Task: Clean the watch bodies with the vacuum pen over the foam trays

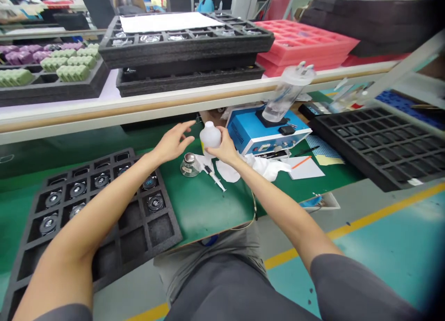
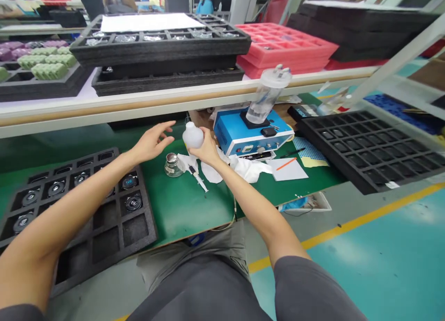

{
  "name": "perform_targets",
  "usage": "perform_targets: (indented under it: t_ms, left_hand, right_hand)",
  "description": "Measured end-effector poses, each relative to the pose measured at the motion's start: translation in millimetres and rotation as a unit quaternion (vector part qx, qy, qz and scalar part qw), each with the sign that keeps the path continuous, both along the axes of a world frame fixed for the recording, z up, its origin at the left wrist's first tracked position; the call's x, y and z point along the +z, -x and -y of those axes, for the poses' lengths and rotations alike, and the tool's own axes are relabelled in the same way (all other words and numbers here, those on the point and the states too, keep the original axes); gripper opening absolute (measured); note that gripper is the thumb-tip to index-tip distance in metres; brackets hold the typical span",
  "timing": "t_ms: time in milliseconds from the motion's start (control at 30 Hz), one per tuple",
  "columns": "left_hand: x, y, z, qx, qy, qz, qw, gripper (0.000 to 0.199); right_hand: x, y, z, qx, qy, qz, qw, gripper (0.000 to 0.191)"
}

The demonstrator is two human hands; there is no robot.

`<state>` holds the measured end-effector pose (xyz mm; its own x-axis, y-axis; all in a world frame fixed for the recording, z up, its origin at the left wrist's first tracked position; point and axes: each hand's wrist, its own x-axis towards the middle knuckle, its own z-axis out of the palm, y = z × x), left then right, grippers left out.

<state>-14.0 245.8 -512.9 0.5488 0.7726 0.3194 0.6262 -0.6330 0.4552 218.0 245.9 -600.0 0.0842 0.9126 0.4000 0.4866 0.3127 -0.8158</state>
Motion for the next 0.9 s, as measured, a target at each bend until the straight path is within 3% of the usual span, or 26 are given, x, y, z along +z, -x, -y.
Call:
perform_targets:
  t_ms: [67,133,267,333,433,533,600,667,833,900]
  left_hand:
    - [17.8,-17,-3,-0.044,-0.047,-0.094,0.993,0.059]
    - [29.3,-34,-6,-0.094,-0.045,-0.170,0.980,0.052]
    - [36.1,-63,-5,-0.129,-0.039,-0.210,0.968,0.038]
    - [36.1,-75,1,-0.091,-0.055,-0.217,0.970,0.034]
    - [36.5,-94,14,0.015,-0.065,-0.240,0.968,0.036]
    - [38.3,-112,26,0.121,-0.067,-0.255,0.957,0.056]
    - [40.6,-121,33,0.150,-0.078,-0.262,0.950,0.067]
    - [44.1,-124,38,0.122,-0.085,-0.261,0.954,0.065]
    - [51.8,-121,40,-0.127,-0.034,-0.231,0.964,0.036]
    - [50.2,-124,42,-0.126,-0.020,-0.232,0.964,0.033]
  right_hand:
    - [0.7,-6,13,0.060,-0.006,0.018,0.998,0.090]
    - [1.3,-11,20,0.103,-0.007,0.024,0.994,0.088]
    - [1.1,-14,25,0.107,-0.016,0.004,0.994,0.086]
    - [0.4,-13,26,0.073,-0.022,-0.004,0.997,0.083]
    - [-1.0,-9,32,0.008,-0.029,-0.002,1.000,0.077]
    - [-2.1,-10,44,-0.026,-0.039,0.017,0.999,0.078]
    - [-2.5,-15,54,-0.036,-0.037,0.024,0.998,0.083]
    - [-2.7,-25,64,-0.040,-0.029,0.022,0.999,0.085]
    - [-5.8,-50,84,-0.031,0.003,0.016,0.999,0.082]
    - [-9.2,-55,88,-0.028,-0.005,0.024,0.999,0.081]
